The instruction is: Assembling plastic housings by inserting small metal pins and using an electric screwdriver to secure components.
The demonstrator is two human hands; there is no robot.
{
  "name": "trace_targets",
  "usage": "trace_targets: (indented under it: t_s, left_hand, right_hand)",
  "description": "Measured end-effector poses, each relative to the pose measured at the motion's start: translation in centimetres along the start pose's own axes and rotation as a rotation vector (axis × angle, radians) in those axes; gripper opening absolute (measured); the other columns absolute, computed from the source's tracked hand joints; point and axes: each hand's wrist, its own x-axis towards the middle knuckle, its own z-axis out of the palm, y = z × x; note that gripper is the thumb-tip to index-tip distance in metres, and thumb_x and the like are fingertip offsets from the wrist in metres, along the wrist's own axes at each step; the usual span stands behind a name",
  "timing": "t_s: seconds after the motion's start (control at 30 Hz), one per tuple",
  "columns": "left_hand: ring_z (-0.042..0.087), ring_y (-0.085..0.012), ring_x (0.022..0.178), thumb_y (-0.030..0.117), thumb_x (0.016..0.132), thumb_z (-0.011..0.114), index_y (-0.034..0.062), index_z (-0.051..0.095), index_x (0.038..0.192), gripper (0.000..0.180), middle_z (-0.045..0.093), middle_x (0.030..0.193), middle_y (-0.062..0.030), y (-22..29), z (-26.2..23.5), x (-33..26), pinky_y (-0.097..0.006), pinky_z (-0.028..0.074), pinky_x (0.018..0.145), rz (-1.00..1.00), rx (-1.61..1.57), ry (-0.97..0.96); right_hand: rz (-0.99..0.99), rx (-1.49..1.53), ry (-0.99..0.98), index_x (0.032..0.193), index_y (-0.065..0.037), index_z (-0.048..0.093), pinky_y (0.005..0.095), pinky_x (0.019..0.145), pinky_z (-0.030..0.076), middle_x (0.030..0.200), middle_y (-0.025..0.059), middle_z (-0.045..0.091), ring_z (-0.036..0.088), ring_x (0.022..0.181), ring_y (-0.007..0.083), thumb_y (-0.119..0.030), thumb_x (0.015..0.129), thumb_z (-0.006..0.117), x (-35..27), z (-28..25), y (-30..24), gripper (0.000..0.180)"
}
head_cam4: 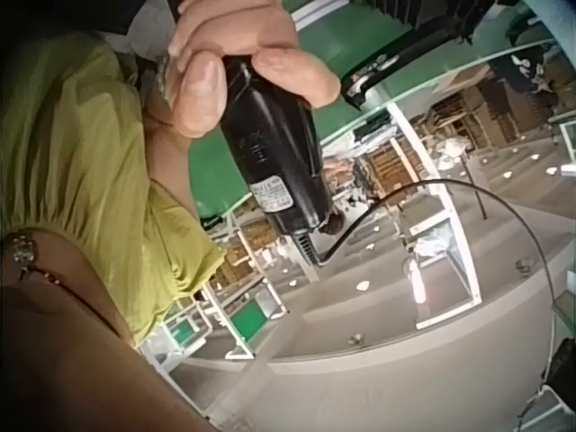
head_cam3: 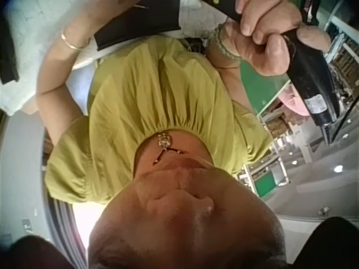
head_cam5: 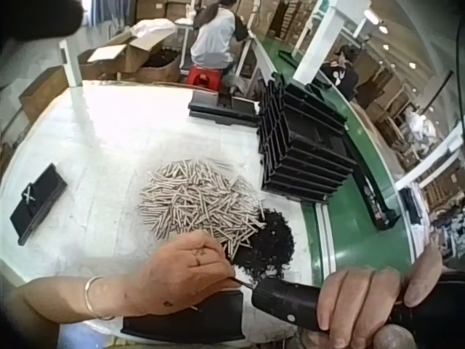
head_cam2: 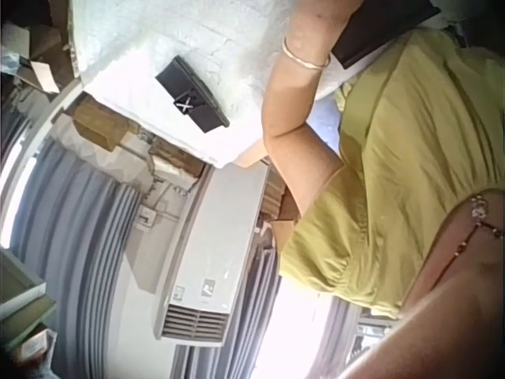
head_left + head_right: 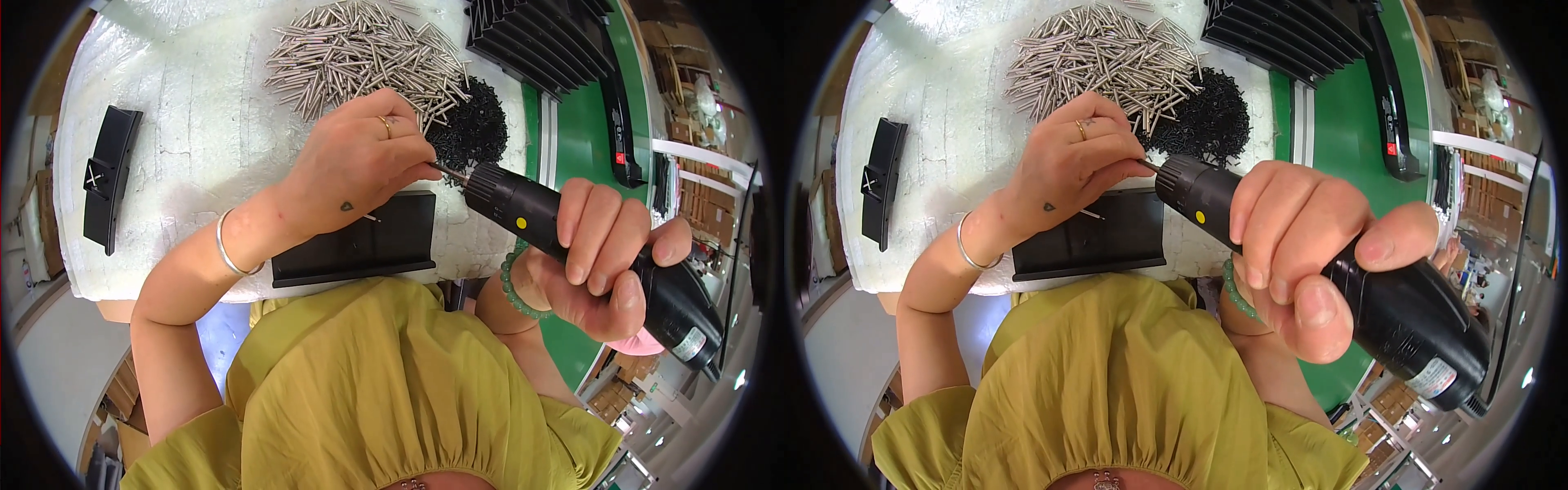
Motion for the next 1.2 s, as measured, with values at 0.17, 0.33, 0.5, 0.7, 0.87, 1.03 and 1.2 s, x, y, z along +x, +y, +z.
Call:
trace_targets:
  t_s: [0.17, 0.33, 0.5, 0.7, 0.87, 1.03, 1.2]
  left_hand:
    - [0.059, -0.0241, 0.081, 0.009, 0.067, 0.078, 0.0054, 0.064, 0.078, 0.019, 0.061, 0.074, -0.0041, 0.3, -0.2, -0.7, -0.034, 0.05, 0.064, 0.061, 0.039, -0.06]
    - [0.06, -0.025, 0.083, 0.008, 0.066, 0.077, 0.0038, 0.065, 0.082, 0.021, 0.063, 0.079, -0.0046, 1.9, -0.5, -2.4, -0.034, 0.051, 0.065, -0.057, -0.11, -0.064]
    - [0.057, -0.0216, 0.089, 0.009, 0.068, 0.073, 0.0105, 0.067, 0.082, 0.015, 0.062, 0.085, -0.0001, 0.5, -2.4, -1.3, -0.032, 0.05, 0.074, -0.134, 0.194, 0.035]
    - [0.052, -0.019, 0.095, 0.007, 0.069, 0.062, 0.0097, 0.068, 0.084, 0.017, 0.056, 0.085, -0.0009, -4.6, -5.7, -0.7, -0.032, 0.048, 0.077, 0.09, 0.508, -0.36]
    - [0.053, -0.0202, 0.091, 0.005, 0.069, 0.062, 0.0088, 0.067, 0.084, 0.017, 0.056, 0.086, -0.0014, -3.9, -5.7, 0.3, -0.031, 0.049, 0.076, 0.154, 0.535, -0.384]
    - [0.055, -0.0221, 0.088, 0.005, 0.071, 0.064, 0.0069, 0.068, 0.085, 0.014, 0.059, 0.085, -0.0028, -3.0, -6.2, -0.4, -0.033, 0.049, 0.073, 0.1, 0.497, -0.273]
    - [0.059, -0.0256, 0.075, 0.003, 0.071, 0.073, 0.0065, 0.068, 0.087, 0.017, 0.063, 0.077, -0.0056, 0.8, -6.0, -3.4, -0.035, 0.049, 0.061, -0.249, 0.126, -0.064]
  right_hand:
    - [0.047, -0.012, -0.102, 0.101, -0.013, 0.045, 0.0239, 0.056, 0.039, 0.059, -0.0052, 0.048, 0.047, 0.05, 0.0069, -0.009, 0.076, 0.056, 0.1, 0.1, -0.3, 0.028]
    - [0.052, 0.07, -0.154, 0.101, -0.014, 0.046, 0.019, 0.051, 0.041, 0.058, -0.0068, 0.052, 0.05, 0.048, 0.0059, -0.007, 0.075, 0.061, -0.5, 0.0, -0.3, 0.031]
    - [0.092, -0.001, -0.125, 0.102, -0.014, 0.045, 0.021, 0.051, 0.041, 0.058, -0.0066, 0.052, 0.05, 0.048, 0.0063, -0.009, 0.076, 0.061, -1.0, 0.2, 0.2, 0.03]
    - [0.08, -0.02, -0.112, 0.102, -0.013, 0.044, 0.0243, 0.053, 0.039, 0.058, -0.0047, 0.05, 0.05, 0.049, 0.0084, -0.009, 0.078, 0.059, -1.0, -0.2, -0.1, 0.029]
    - [0.076, 0.061, -0.092, 0.104, -0.015, 0.038, 0.0312, 0.052, 0.042, 0.06, -0.0012, 0.051, 0.05, 0.05, 0.0134, -0.002, 0.079, 0.059, -1.6, -0.1, 0.0, 0.035]
    - [0.096, -0.02, -0.088, 0.102, -0.013, 0.045, 0.0245, 0.054, 0.038, 0.058, -0.0047, 0.049, 0.049, 0.05, 0.0085, -0.007, 0.077, 0.058, -1.3, 0.2, -0.6, 0.028]
    - [0.137, 0.011, -0.115, 0.103, -0.013, 0.045, 0.0243, 0.055, 0.038, 0.058, -0.0053, 0.048, 0.047, 0.05, 0.008, -0.008, 0.076, 0.056, -1.1, 0.6, -0.1, 0.03]
